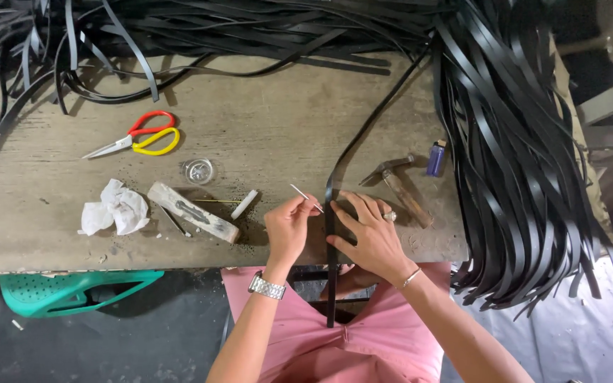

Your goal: Using a hammer and a metal punch to create a series of holes in a long black leather strip.

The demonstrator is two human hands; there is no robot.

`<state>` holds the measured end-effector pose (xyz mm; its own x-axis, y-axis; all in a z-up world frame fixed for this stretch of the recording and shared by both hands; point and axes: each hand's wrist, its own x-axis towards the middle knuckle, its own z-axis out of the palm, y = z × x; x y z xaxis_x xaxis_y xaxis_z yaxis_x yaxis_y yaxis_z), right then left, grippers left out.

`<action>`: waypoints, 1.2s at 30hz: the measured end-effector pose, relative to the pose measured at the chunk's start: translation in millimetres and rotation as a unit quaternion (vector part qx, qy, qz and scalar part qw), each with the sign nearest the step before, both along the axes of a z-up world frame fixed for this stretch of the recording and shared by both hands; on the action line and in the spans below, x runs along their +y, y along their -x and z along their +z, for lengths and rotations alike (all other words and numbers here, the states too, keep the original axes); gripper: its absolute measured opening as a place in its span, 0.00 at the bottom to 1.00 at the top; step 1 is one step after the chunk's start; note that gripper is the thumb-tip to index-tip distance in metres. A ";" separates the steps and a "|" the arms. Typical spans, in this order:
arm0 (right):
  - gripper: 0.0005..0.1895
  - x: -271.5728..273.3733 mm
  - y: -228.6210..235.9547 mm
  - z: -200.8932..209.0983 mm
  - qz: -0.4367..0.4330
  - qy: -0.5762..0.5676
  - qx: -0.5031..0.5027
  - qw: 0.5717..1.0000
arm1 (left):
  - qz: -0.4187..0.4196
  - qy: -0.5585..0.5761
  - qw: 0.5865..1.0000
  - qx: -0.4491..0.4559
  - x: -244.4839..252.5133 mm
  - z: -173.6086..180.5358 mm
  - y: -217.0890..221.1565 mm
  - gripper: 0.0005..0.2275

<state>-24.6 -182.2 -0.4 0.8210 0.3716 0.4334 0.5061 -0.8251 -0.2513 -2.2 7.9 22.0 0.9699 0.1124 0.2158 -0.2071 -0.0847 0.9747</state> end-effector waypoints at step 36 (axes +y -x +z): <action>0.25 -57.0 -10.9 20.0 -0.338 0.112 0.215 0.910 | 0.008 -0.319 0.925 -0.205 -15.9 -31.6 4.5 0.03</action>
